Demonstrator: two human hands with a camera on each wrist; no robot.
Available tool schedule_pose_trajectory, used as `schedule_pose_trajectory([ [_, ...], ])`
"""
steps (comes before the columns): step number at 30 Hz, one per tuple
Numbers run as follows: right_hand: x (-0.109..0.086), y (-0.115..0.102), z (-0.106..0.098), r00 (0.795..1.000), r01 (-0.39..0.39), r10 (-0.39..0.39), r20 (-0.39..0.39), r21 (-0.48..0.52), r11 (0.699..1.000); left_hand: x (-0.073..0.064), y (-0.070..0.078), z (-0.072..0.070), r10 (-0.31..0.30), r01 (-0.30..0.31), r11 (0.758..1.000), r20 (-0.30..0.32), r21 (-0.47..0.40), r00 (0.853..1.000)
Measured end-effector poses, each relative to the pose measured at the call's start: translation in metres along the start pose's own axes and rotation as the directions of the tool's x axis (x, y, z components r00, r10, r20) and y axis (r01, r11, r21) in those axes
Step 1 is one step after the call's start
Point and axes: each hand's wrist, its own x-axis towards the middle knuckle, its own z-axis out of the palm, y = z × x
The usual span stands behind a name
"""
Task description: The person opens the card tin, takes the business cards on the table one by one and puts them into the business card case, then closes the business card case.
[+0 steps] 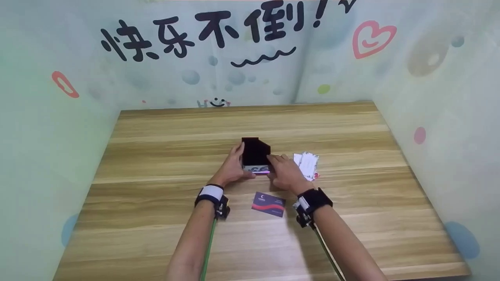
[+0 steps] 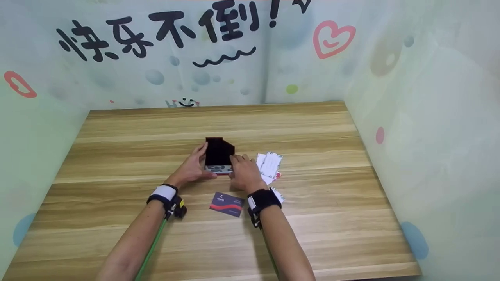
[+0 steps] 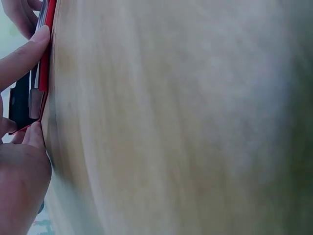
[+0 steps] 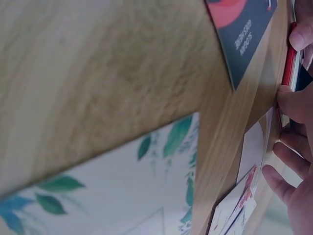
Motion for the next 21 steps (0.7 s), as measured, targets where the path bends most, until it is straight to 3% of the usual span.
schedule_pose_trajectory([
  [9, -0.007, 0.005, -0.011, 1.0, -0.026, 0.024, 0.017, 0.115, 0.993, 0.002, 0.0, 0.002, 0.005, -0.004, 0.999, 0.028, -0.035, 1.0],
  [15, -0.014, 0.015, -0.025, 0.995, -0.095, 0.099, -0.011, 0.182, 0.979, 0.0, 0.0, 0.0, 0.033, -0.032, 0.998, 0.029, -0.052, 0.999],
  [21, -0.023, 0.028, -0.035, 0.992, -0.115, 0.121, -0.032, 0.167, 0.979, 0.001, 0.0, 0.0, 0.052, -0.05, 0.996, 0.035, -0.073, 0.998],
])
